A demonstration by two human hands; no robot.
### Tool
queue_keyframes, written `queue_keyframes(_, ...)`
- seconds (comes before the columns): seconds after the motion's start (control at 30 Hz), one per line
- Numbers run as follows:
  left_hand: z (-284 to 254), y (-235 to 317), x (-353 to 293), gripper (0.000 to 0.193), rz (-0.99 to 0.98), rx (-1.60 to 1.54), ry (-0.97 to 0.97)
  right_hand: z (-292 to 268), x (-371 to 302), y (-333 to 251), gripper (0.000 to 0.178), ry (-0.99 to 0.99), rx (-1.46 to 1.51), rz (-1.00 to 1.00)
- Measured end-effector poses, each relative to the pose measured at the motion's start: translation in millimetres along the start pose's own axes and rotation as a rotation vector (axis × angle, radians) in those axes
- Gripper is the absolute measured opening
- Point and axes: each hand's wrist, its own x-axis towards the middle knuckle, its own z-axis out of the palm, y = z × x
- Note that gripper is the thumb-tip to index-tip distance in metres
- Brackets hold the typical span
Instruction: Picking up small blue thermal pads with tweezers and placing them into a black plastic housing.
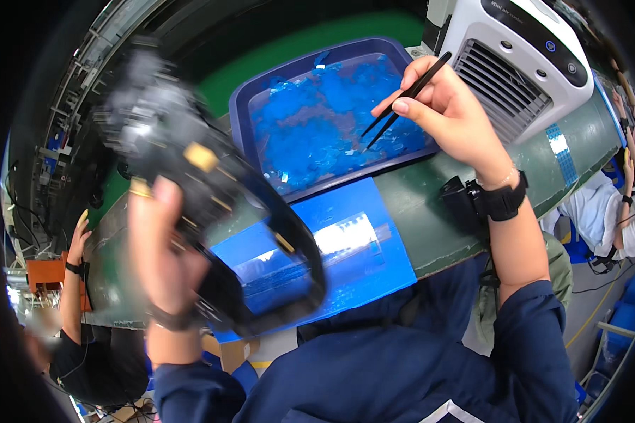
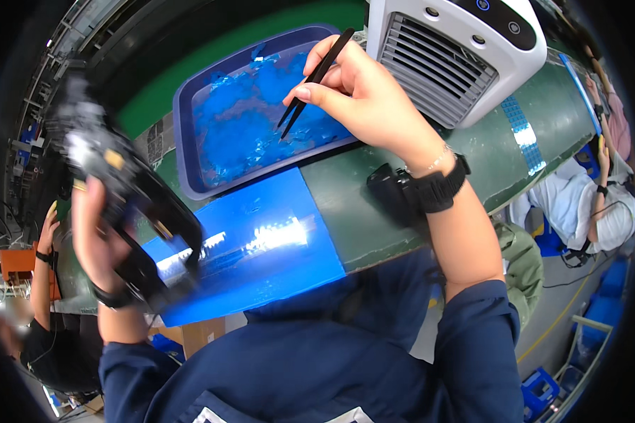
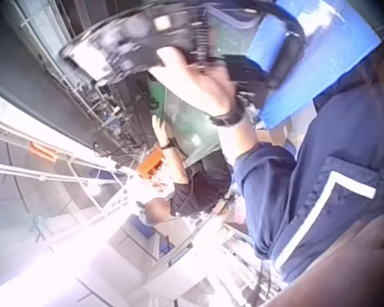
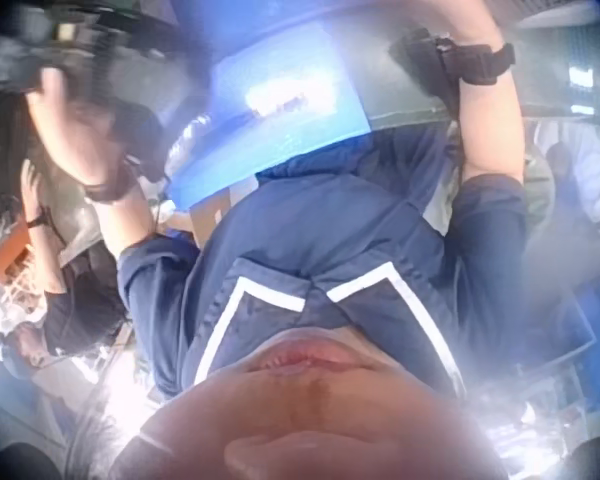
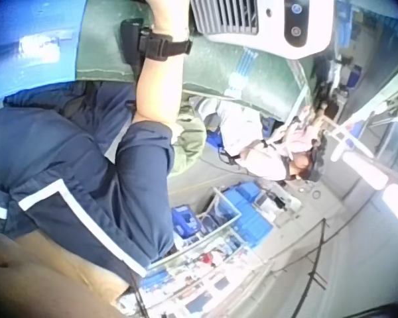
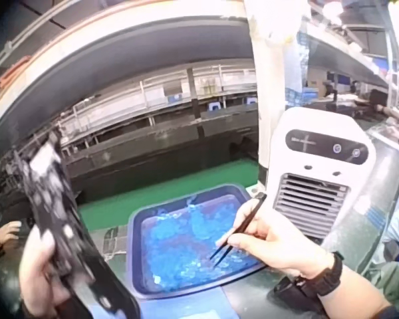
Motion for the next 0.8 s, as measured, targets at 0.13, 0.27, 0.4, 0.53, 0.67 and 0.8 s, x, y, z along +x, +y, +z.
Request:
queue_keyframes(0.13, 14, -37, -42, 0.044, -0.387, -0.178, -0.280, 32, -25, -35, 0.020, 0.090, 0.018, -0.019)
queue_keyframes(0.27, 17, -67, -46, 0.043, -0.571, -0.286, -0.344, 52, -73, -30, 0.021, 0.210, 0.076, 0.093)
queue_keyframes(0.4, 15, -88, -39, 0.040, -0.669, -0.334, -0.392, 68, -109, -14, 0.024, 0.382, 0.168, 0.219)
queue_keyframes(0.53, 15, -102, -43, 0.041, -0.633, -0.295, -0.352, 73, -133, -5, 0.025, 0.457, 0.212, 0.307)
queue_keyframes(0.67, 13, -104, -43, 0.042, -0.666, -0.266, -0.360, 83, -146, 4, 0.020, 0.473, 0.147, 0.275)
queue_keyframes(0.8, 12, -106, -43, 0.041, -0.643, -0.217, -0.350, 83, -149, 12, 0.025, 0.507, 0.222, 0.234)
